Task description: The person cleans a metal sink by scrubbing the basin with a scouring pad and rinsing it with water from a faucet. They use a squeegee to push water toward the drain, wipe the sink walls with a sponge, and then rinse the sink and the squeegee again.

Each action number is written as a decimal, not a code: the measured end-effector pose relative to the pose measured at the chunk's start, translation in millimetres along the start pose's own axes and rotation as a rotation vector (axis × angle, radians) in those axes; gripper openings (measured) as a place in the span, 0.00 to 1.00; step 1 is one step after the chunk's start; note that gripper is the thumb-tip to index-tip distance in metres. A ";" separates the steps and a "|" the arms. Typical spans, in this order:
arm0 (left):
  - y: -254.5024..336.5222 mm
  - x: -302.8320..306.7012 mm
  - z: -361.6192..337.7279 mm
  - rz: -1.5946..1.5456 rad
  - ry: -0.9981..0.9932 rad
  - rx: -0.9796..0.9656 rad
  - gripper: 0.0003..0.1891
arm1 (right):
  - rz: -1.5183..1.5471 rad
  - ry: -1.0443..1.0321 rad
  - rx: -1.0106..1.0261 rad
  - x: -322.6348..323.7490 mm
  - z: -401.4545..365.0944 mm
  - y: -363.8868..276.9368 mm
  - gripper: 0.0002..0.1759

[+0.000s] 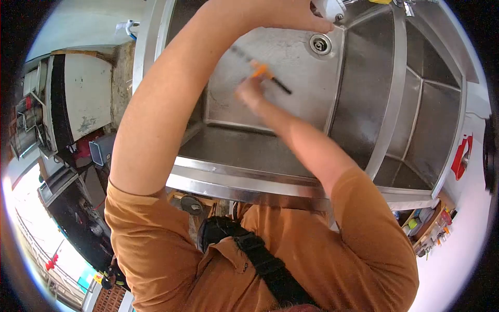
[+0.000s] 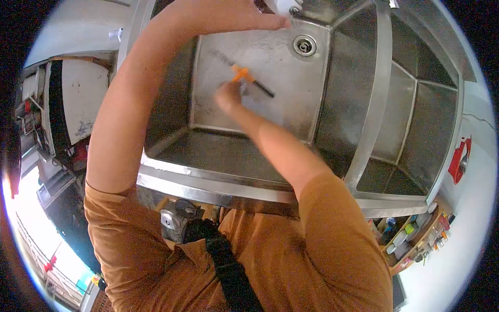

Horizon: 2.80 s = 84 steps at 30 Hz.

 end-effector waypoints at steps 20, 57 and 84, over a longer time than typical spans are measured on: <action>-13.4 13.2 10.5 0.071 -0.012 -0.003 0.22 | 0.094 -0.013 0.121 -6.4 60.8 -43.0 0.24; -31.8 -141.1 -28.2 -1.082 0.280 0.292 0.30 | 1.031 -0.220 -0.366 130.5 -38.3 109.7 0.19; -19.5 -209.9 -32.0 -1.883 0.615 0.383 0.14 | 0.428 0.299 0.266 367.6 -156.4 10.9 0.37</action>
Point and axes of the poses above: each hand's wrist, its own z-axis towards the middle knuckle, its own x-axis out of the back of the hand, y = z × x, the point moved 8 cm from there along z, towards the middle knuckle, and after that the axes turned 6 degrees about -z, right-handed, at the moved point
